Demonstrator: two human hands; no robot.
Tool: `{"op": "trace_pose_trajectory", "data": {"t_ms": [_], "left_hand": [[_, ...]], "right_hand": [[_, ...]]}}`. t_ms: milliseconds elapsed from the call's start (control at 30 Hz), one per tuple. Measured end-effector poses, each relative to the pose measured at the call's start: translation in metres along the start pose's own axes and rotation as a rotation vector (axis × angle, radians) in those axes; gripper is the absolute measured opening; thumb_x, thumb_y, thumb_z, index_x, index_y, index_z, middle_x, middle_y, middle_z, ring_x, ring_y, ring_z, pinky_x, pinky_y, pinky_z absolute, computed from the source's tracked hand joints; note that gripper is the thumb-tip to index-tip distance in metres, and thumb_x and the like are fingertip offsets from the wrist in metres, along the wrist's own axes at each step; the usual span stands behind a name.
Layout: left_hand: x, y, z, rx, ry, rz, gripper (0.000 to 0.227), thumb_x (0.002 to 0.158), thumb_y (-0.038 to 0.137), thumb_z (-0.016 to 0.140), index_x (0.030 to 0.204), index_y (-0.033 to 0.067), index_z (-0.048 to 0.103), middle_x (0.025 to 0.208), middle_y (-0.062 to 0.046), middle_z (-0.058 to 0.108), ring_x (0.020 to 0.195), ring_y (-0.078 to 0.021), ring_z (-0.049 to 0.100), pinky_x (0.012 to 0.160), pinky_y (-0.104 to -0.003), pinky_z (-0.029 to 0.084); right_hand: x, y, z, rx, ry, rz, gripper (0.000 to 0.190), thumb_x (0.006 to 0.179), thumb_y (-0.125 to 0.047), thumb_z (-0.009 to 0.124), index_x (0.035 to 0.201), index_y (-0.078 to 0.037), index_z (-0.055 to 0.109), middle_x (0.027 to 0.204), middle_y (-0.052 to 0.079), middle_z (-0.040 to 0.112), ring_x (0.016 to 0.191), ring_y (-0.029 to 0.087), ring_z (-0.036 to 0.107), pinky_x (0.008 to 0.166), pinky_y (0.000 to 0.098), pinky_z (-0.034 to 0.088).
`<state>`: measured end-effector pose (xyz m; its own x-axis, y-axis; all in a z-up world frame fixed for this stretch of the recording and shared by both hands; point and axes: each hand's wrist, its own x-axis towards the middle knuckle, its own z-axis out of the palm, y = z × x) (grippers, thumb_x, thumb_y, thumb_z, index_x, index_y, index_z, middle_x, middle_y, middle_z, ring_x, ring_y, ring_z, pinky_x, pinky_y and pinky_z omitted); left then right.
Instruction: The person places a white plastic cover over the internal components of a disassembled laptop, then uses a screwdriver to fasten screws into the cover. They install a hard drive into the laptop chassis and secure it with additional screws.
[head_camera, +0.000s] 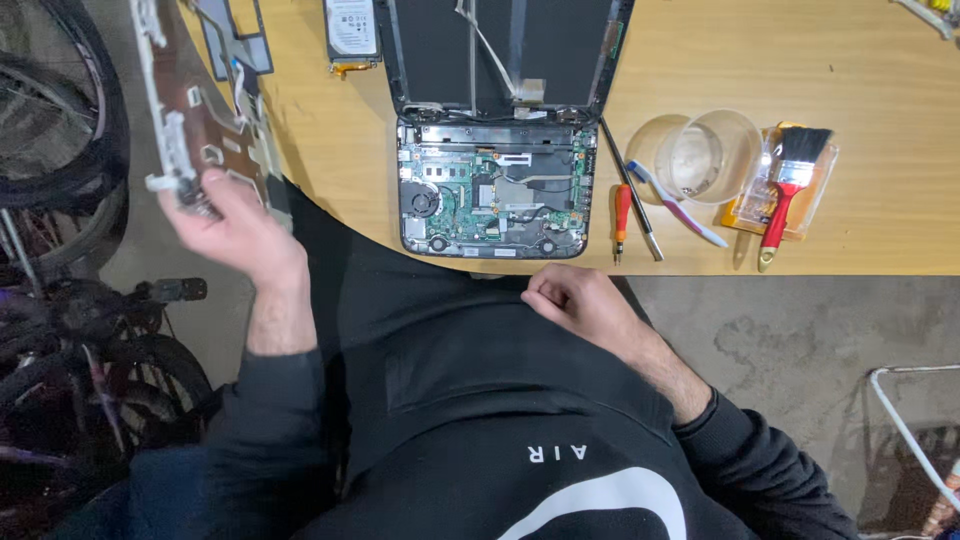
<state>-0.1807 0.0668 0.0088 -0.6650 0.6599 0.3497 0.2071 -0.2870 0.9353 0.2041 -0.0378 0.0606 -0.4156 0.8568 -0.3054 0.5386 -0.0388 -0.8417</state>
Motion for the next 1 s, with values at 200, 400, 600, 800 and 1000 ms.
{"op": "trace_pose_trajectory", "data": {"t_ms": [200, 400, 600, 800, 1000], "left_hand": [[-0.067, 0.078, -0.002, -0.210, 0.072, -0.104, 0.047, 0.108, 0.018, 0.059, 0.153, 0.0157, 0.048, 0.125, -0.007, 0.066, 0.070, -0.0110, 0.041, 0.060, -0.026, 0.032], [-0.135, 0.117, 0.044, -0.259, -0.368, 0.112, 0.061, 0.097, 0.049, 0.057, 0.129, 0.0003, 0.038, 0.073, -0.015, 0.056, 0.067, -0.0232, 0.059, 0.070, -0.034, 0.046], [-0.165, 0.141, 0.060, -0.544, -0.939, -0.185, 0.058, 0.087, 0.019, 0.071, 0.131, -0.0012, 0.038, 0.106, -0.026, 0.072, 0.098, -0.0244, 0.074, 0.102, -0.045, 0.048], [-0.116, 0.190, 0.077, -0.010, -1.002, 0.075, 0.042, 0.090, 0.014, 0.076, 0.129, 0.0008, 0.069, 0.122, -0.019, 0.073, 0.114, -0.0404, 0.072, 0.098, -0.052, 0.056], [-0.083, 0.095, -0.011, 0.339, -0.379, 0.386, 0.033, 0.094, 0.030, 0.076, 0.099, 0.0017, 0.061, 0.103, -0.014, 0.056, 0.100, -0.0364, 0.055, 0.094, -0.046, 0.042]], "right_hand": [[0.011, -0.017, 0.003, -0.030, 0.008, -0.241, 0.030, 0.099, -0.022, 0.069, 0.127, -0.013, 0.068, 0.098, 0.001, 0.076, 0.074, 0.013, 0.072, 0.070, 0.0270, 0.059], [0.020, -0.083, 0.005, 0.021, -0.033, -0.312, 0.087, 0.090, -0.037, 0.079, 0.157, 0.000, 0.038, 0.149, 0.030, 0.053, 0.128, 0.051, 0.058, 0.105, 0.0615, 0.050], [0.021, -0.056, 0.010, 0.083, 0.281, -0.412, 0.041, 0.097, -0.018, 0.071, 0.132, 0.001, 0.063, 0.131, 0.023, 0.067, 0.122, 0.043, 0.066, 0.100, 0.0508, 0.056], [0.004, 0.014, -0.004, 0.436, 0.218, -0.090, 0.024, 0.103, -0.010, 0.059, 0.124, -0.002, 0.067, 0.102, 0.017, 0.079, 0.090, 0.027, 0.079, 0.081, 0.0428, 0.065], [-0.024, 0.027, 0.000, 0.995, 0.252, 0.062, 0.033, 0.103, 0.006, 0.046, 0.132, 0.011, 0.058, 0.112, 0.029, 0.071, 0.104, 0.040, 0.073, 0.097, 0.0659, 0.058]]}}
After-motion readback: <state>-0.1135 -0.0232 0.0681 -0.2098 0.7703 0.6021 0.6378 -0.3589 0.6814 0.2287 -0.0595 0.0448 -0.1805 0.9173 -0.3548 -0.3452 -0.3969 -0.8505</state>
